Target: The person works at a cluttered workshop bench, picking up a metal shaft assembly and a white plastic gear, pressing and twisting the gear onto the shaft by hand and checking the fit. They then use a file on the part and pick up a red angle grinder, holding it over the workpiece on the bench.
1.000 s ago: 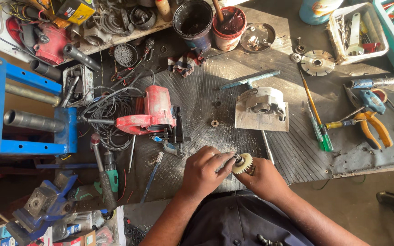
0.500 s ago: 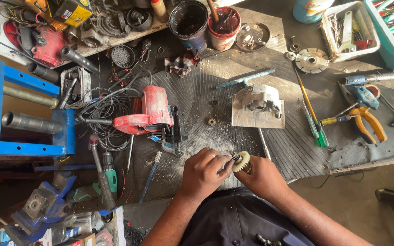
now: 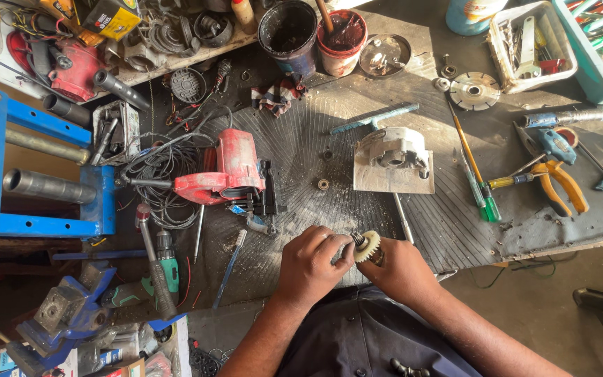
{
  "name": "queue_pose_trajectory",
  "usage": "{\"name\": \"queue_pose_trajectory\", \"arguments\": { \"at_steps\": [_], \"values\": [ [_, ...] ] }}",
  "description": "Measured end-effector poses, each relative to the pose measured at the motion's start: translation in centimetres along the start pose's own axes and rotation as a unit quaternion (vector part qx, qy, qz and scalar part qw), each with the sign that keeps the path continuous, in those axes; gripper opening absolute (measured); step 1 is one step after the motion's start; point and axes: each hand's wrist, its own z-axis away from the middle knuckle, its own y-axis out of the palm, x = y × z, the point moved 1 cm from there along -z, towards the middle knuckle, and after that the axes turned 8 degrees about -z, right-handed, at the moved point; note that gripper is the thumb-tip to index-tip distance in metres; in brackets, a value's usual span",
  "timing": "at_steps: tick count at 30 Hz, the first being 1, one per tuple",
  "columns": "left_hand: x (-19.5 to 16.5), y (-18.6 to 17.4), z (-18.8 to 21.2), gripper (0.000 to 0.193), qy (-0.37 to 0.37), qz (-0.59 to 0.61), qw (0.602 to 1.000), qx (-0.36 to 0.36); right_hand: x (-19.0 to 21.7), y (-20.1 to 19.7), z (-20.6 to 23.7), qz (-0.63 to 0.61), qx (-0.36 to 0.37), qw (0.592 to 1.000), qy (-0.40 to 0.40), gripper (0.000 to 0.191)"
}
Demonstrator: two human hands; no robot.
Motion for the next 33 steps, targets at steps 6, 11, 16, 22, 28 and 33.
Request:
{"name": "queue_pose_trajectory", "arguments": {
  "at_steps": [6, 11, 16, 22, 28, 33],
  "values": [
    [0.1, 0.4, 0.7, 0.023, -0.009, 0.011, 1.000, 0.010, -0.7, 0.3, 0.0, 0.000, -0.004, 1.000, -0.006, 0.032],
    [0.3, 1.1, 1.4, 0.025, -0.093, 0.131, 0.987, 0.019, -1.8, 0.3, -0.2, -0.146, 0.070, 0.987, 0.006, 0.026],
    [1.1, 1.5, 1.9, 0.038, -0.231, 0.351, 0.901, 0.110, -2.5, 0.1, -0.1, -0.334, 0.214, 0.918, 0.021, 0.021],
    [2.3, 2.0, 2.0, 0.028, -0.124, 0.377, 0.906, 0.144, -2.3, -0.1, 0.1, -0.331, 0.244, 0.912, 0.011, 0.021],
    [2.2, 3.3, 2.7, 0.030, -0.157, 0.418, 0.886, 0.120, -2.3, -0.3, 0.0, -0.326, 0.231, 0.917, 0.008, 0.022],
    [3.0, 2.4, 1.9, 0.032, -0.192, 0.505, 0.837, 0.080, -2.4, -0.3, 0.1, -0.301, 0.228, 0.926, 0.011, 0.023]
  ]
}}
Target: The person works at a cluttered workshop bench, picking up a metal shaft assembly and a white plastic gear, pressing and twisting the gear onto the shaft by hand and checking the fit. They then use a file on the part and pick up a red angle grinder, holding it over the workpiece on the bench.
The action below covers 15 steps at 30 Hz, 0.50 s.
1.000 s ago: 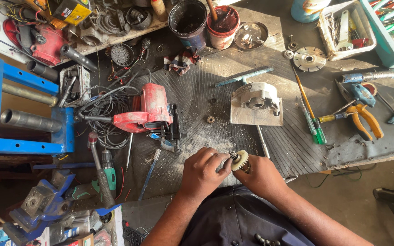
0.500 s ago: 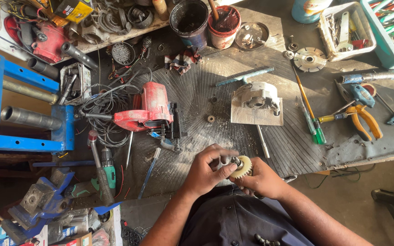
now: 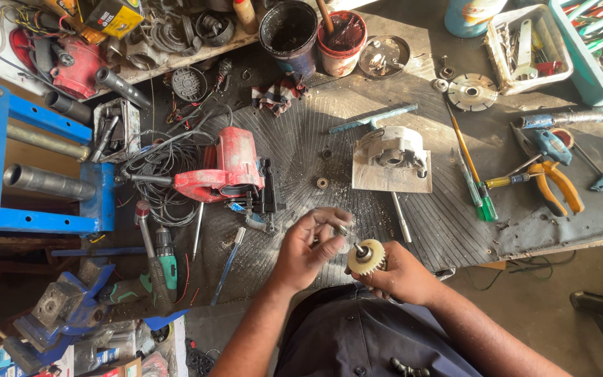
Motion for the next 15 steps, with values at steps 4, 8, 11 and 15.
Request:
{"name": "queue_pose_trajectory", "arguments": {
  "at_steps": [4, 8, 11, 15],
  "values": [
    [-1.8, -1.1, -0.2, 0.024, -0.071, -0.124, 0.989, 0.021, 0.0, 0.2, 0.1, 0.010, -0.009, 1.000, 0.003, 0.021],
    [-3.5, -1.1, -0.5, 0.030, -0.082, -0.264, 0.960, 0.046, 0.4, 0.4, 0.1, 0.049, -0.034, 0.998, -0.003, 0.021],
    [-4.6, -0.6, -0.9, 0.028, 0.043, -0.253, 0.965, 0.050, 0.8, 0.5, 0.2, 0.089, -0.054, 0.994, -0.016, 0.021],
    [-5.2, -0.4, -1.2, 0.029, 0.024, -0.318, 0.945, 0.071, 1.3, 0.8, 0.3, 0.152, -0.072, 0.984, -0.066, 0.022]
  ]
}}
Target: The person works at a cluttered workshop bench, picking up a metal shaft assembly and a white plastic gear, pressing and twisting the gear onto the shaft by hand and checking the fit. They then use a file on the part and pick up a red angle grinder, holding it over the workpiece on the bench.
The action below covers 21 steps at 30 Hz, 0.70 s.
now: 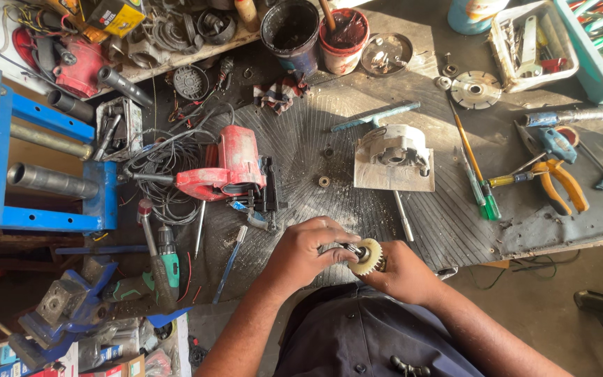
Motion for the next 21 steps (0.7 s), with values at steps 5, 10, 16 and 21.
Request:
{"name": "queue_pose_trajectory", "arguments": {
  "at_steps": [5, 10, 16, 21],
  "values": [
    [0.4, 0.0, 0.1, 0.034, -0.024, -0.022, 0.999, 0.041, 0.2, 0.2, -0.1, 0.061, -0.015, 0.997, 0.033, 0.026],
    [1.4, 0.6, 0.4, 0.032, -0.017, 0.002, 0.999, 0.050, 0.0, 0.5, 0.0, 0.035, 0.001, 0.999, 0.021, 0.024],
    [2.0, 1.3, 0.8, 0.031, 0.005, 0.077, 0.997, 0.016, -0.6, 0.7, 0.0, -0.077, 0.032, 0.993, 0.079, 0.022],
    [2.2, 1.2, 0.9, 0.034, -0.009, 0.078, 0.997, 0.019, -0.1, 0.6, -0.2, 0.004, -0.018, 1.000, 0.022, 0.021]
  ]
}}
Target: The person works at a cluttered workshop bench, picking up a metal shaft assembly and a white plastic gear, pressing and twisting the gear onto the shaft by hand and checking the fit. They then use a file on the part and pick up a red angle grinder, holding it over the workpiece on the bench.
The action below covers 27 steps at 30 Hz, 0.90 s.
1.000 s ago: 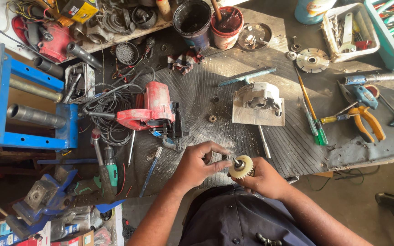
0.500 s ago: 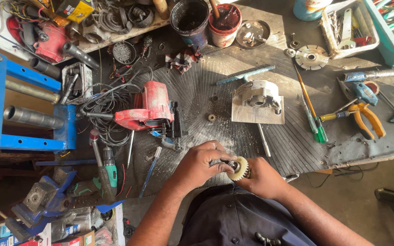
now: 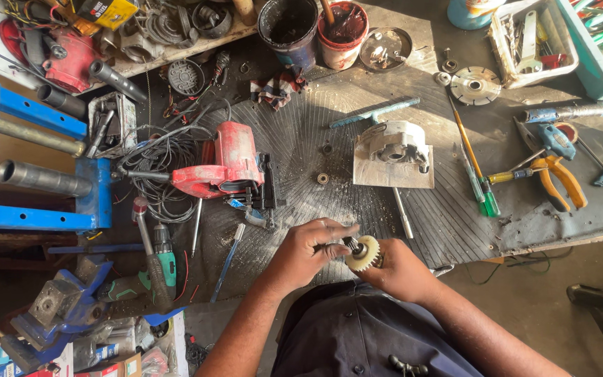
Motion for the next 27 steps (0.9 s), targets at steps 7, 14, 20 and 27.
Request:
{"name": "queue_pose_trajectory", "arguments": {
  "at_steps": [7, 14, 20, 27],
  "values": [
    [0.2, -0.3, 0.4, 0.032, 0.000, -0.056, 0.998, -0.019, 3.4, 0.3, 0.9, 0.253, -0.083, 0.964, -0.012, 0.030],
    [-1.8, -1.0, 1.1, 0.030, 0.101, -0.060, 0.986, -0.114, 6.1, 0.0, 2.5, 0.347, -0.191, 0.884, -0.250, 0.036],
    [-6.0, -1.5, 1.6, 0.030, 0.122, -0.110, 0.982, -0.098, 3.6, -0.9, 0.6, 0.190, -0.080, 0.925, -0.320, 0.037],
    [-7.6, -3.3, 1.6, 0.039, 0.085, -0.097, 0.991, -0.047, 1.1, 0.4, -0.8, -0.073, 0.082, 0.973, -0.201, 0.023]
  ]
}}
